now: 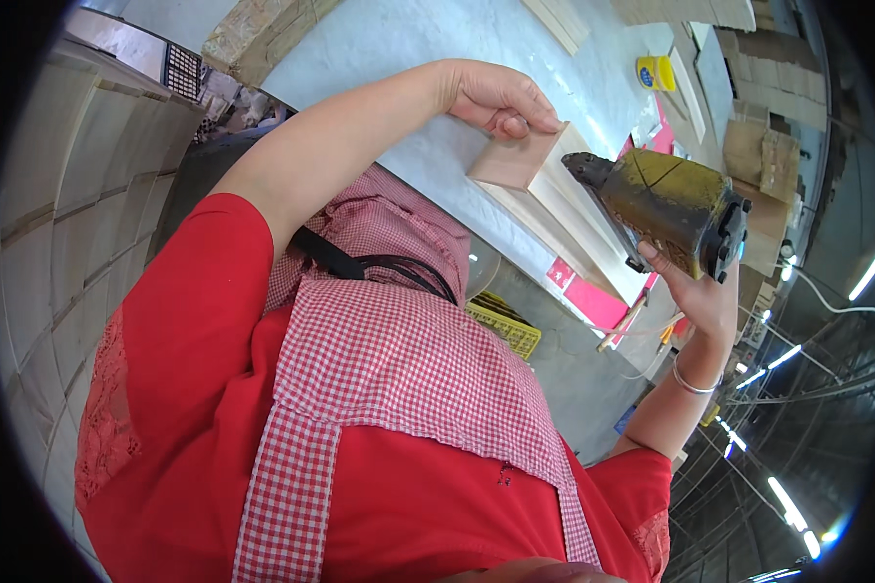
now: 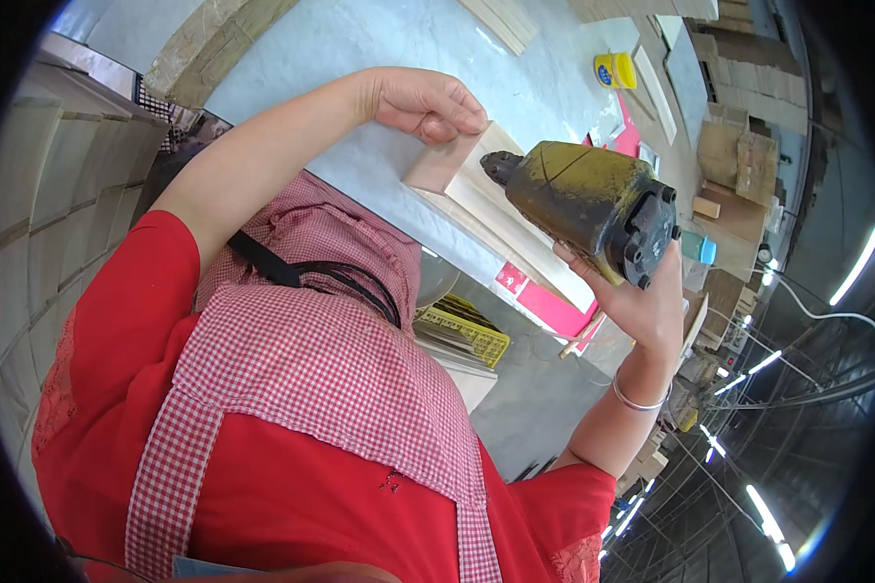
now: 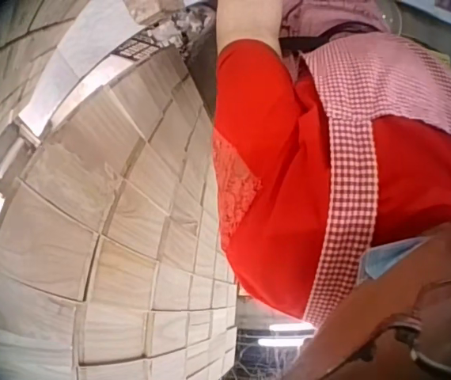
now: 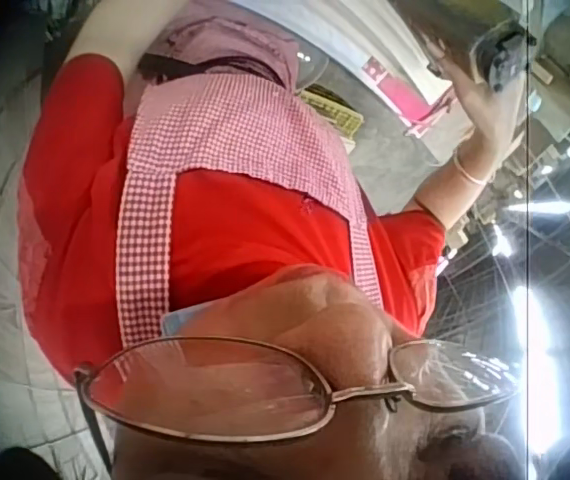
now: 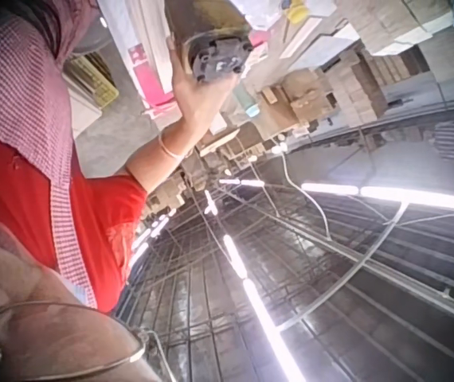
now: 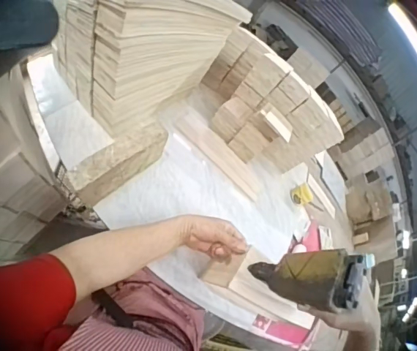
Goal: Assembling and gluing wooden shelf units in a woodworking shop.
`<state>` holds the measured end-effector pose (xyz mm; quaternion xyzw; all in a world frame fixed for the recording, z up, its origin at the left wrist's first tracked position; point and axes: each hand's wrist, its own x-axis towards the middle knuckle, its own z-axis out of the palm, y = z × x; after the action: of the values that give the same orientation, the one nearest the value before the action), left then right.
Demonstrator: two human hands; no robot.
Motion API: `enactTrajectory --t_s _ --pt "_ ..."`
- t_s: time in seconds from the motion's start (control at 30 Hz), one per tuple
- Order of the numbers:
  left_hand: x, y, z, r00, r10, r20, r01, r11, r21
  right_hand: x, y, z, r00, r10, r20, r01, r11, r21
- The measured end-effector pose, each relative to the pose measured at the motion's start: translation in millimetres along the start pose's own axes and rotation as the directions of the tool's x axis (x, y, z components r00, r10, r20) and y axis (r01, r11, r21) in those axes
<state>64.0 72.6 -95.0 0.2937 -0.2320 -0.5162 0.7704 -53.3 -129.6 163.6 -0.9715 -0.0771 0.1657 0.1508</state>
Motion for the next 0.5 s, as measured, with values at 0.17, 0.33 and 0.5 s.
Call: enactTrajectory --t_s 0.17,0.33,0.5 --pt "-1.4 3.0 2.7 0.998 -0.062 -0.032 0.06 0.997 -0.047 6.9 -3.3 -0.1 0.999 0.003 0.032 -0.002 0.999 -0.044" --pt "-1.3 0.0 1.8 0.997 -0.075 -0.032 0.073 0.994 -0.078 11.2 -1.9 4.3 0.994 -0.103 0.026 0.105 0.989 -0.104" --pt "-7.6 -1.2 1.0 0.997 -0.033 -0.073 0.036 0.999 0.03 14.9 -0.3 3.2 0.986 -0.16 0.047 0.164 0.98 -0.11"
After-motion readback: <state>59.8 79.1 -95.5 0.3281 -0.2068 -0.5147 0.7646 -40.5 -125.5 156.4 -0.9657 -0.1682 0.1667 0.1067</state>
